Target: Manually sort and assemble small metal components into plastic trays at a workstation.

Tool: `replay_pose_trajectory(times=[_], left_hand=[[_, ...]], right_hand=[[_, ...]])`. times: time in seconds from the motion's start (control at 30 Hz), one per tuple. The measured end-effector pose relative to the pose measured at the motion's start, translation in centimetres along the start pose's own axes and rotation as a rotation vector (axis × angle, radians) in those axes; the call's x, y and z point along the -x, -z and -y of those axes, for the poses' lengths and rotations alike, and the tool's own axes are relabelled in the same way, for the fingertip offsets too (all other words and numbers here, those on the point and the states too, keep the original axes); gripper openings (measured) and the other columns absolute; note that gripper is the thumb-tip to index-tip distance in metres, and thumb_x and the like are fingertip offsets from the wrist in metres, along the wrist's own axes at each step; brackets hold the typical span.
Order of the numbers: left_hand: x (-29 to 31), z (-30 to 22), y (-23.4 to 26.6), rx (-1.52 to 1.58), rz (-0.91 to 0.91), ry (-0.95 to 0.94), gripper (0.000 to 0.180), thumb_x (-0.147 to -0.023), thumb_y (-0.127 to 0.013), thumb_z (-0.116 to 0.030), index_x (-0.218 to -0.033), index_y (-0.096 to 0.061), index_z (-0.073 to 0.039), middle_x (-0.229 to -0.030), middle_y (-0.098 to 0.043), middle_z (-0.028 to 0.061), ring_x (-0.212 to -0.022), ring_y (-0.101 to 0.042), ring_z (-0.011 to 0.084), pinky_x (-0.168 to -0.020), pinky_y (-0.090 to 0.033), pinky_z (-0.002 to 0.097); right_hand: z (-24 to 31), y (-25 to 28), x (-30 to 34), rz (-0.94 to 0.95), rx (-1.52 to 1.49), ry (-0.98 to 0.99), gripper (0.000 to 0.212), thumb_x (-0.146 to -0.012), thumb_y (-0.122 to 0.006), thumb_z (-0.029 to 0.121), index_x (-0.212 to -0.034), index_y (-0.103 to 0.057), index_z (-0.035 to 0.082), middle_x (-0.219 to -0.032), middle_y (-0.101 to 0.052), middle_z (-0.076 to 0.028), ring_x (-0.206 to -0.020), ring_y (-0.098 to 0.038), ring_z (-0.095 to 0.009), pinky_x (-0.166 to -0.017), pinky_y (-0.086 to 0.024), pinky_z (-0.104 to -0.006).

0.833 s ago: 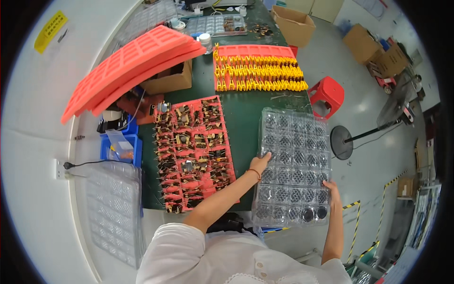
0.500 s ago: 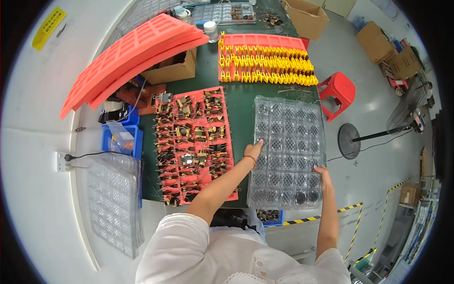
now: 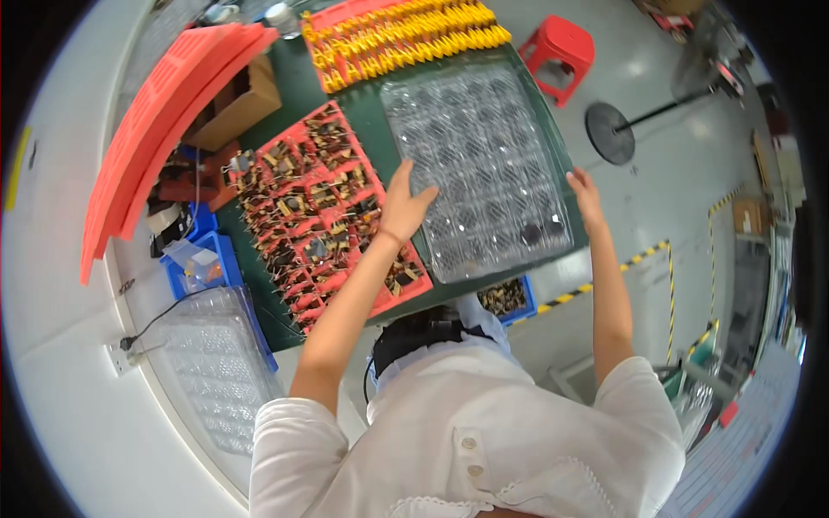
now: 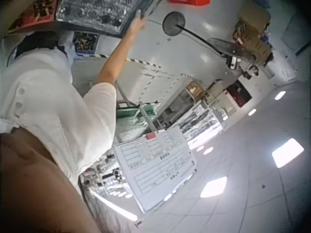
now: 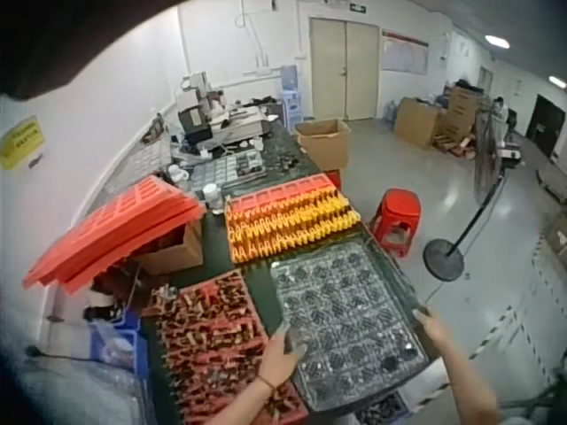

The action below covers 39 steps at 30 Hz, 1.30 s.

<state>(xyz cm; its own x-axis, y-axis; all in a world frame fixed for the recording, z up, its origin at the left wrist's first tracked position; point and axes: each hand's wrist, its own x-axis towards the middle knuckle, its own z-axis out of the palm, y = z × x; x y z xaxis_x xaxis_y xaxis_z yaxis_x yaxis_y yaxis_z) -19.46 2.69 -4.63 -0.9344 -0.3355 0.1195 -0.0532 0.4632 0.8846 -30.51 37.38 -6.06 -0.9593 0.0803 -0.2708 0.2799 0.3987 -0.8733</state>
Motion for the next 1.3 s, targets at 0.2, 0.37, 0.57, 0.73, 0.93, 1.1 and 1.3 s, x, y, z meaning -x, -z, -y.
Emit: replay_pose_trajectory(times=[0.2, 0.37, 0.57, 0.73, 0.93, 1.1, 1.3], left_hand=[[8.6, -4.0, 7.2, -0.756, 0.413, -0.254, 0.034, -0.063, -0.067, -0.015, -0.095, -0.058, -0.009, -0.095, -0.052, 0.0078, -0.091, -0.047, 0.0287, -0.076, -0.038, 0.0377], [12.6, -0.2, 7.7, -0.753, 0.398, -0.219, 0.034, -0.058, -0.072, -0.025, -0.087, -0.060, -0.011, -0.088, -0.051, 0.0052, -0.088, -0.046, 0.0252, -0.074, -0.037, 0.0372], [12.7, 1.5, 5.7, -0.785, 0.356, -0.230, 0.028, -0.059, -0.072, -0.025, -0.080, -0.062, -0.009, -0.087, -0.048, 0.0070, -0.087, -0.044, 0.0267, -0.075, -0.035, 0.0381], [14.0, 0.9, 4.4, -0.787, 0.241, -0.193, 0.023, -0.056, -0.074, -0.020, -0.072, -0.063, -0.007, -0.095, -0.045, 0.0080, -0.093, -0.040, 0.0267, -0.077, -0.033, 0.0381], [13.4, 1.0, 5.1, -0.785, 0.255, -0.296, 0.019, -0.057, -0.072, -0.019, -0.067, -0.062, -0.005, -0.102, -0.046, 0.0081, -0.097, -0.041, 0.0264, -0.078, -0.032, 0.0384], [14.7, 3.0, 4.1, -0.842, 0.299, -0.352, 0.016, -0.065, -0.066, -0.018, -0.073, -0.064, -0.004, -0.097, -0.045, 0.0087, -0.090, -0.046, 0.0267, -0.075, -0.036, 0.0379], [13.6, 2.6, 4.1, -0.901, 0.438, -0.320, 0.015, -0.069, -0.061, -0.019, -0.068, -0.065, -0.004, -0.086, -0.052, 0.0113, -0.085, -0.049, 0.0288, -0.072, -0.040, 0.0391]], right_hand=[[-2.6, 2.5, 10.0, -0.161, 0.168, -0.093, 0.031, -0.081, -0.056, 0.019, -0.105, -0.055, 0.000, -0.099, -0.058, -0.009, -0.093, -0.052, -0.017, -0.084, -0.039, -0.0265], [-2.5, -4.0, 20.5, -0.038, 0.210, 0.040, 0.024, -0.078, -0.057, 0.015, -0.097, -0.053, 0.002, -0.087, -0.059, -0.012, -0.082, -0.057, -0.021, -0.074, -0.044, -0.0303], [1.8, -11.3, 28.5, 0.253, 0.140, 0.220, 0.026, -0.075, -0.057, 0.010, -0.099, -0.052, 0.000, -0.096, -0.053, -0.017, -0.092, -0.052, -0.030, -0.079, -0.042, -0.0363], [3.4, -12.4, 31.1, 0.285, 0.153, 0.235, 0.026, -0.076, -0.055, 0.010, -0.100, -0.050, 0.001, -0.097, -0.050, -0.016, -0.095, -0.050, -0.031, -0.079, -0.041, -0.0368], [2.8, -11.2, 31.3, 0.218, 0.101, 0.206, 0.024, -0.077, -0.054, 0.008, -0.100, -0.050, 0.001, -0.097, -0.050, -0.014, -0.089, -0.053, -0.029, -0.077, -0.043, -0.0362], [2.6, -10.2, 30.9, 0.155, 0.126, 0.191, 0.023, -0.078, -0.053, 0.002, -0.101, -0.050, 0.000, -0.100, -0.050, -0.012, -0.087, -0.055, -0.023, -0.075, -0.046, -0.0304], [2.7, -10.6, 30.9, 0.188, 0.062, 0.219, 0.021, -0.080, -0.053, 0.002, -0.101, -0.051, 0.000, -0.098, -0.051, -0.011, -0.084, -0.056, -0.020, -0.072, -0.046, -0.0289]])
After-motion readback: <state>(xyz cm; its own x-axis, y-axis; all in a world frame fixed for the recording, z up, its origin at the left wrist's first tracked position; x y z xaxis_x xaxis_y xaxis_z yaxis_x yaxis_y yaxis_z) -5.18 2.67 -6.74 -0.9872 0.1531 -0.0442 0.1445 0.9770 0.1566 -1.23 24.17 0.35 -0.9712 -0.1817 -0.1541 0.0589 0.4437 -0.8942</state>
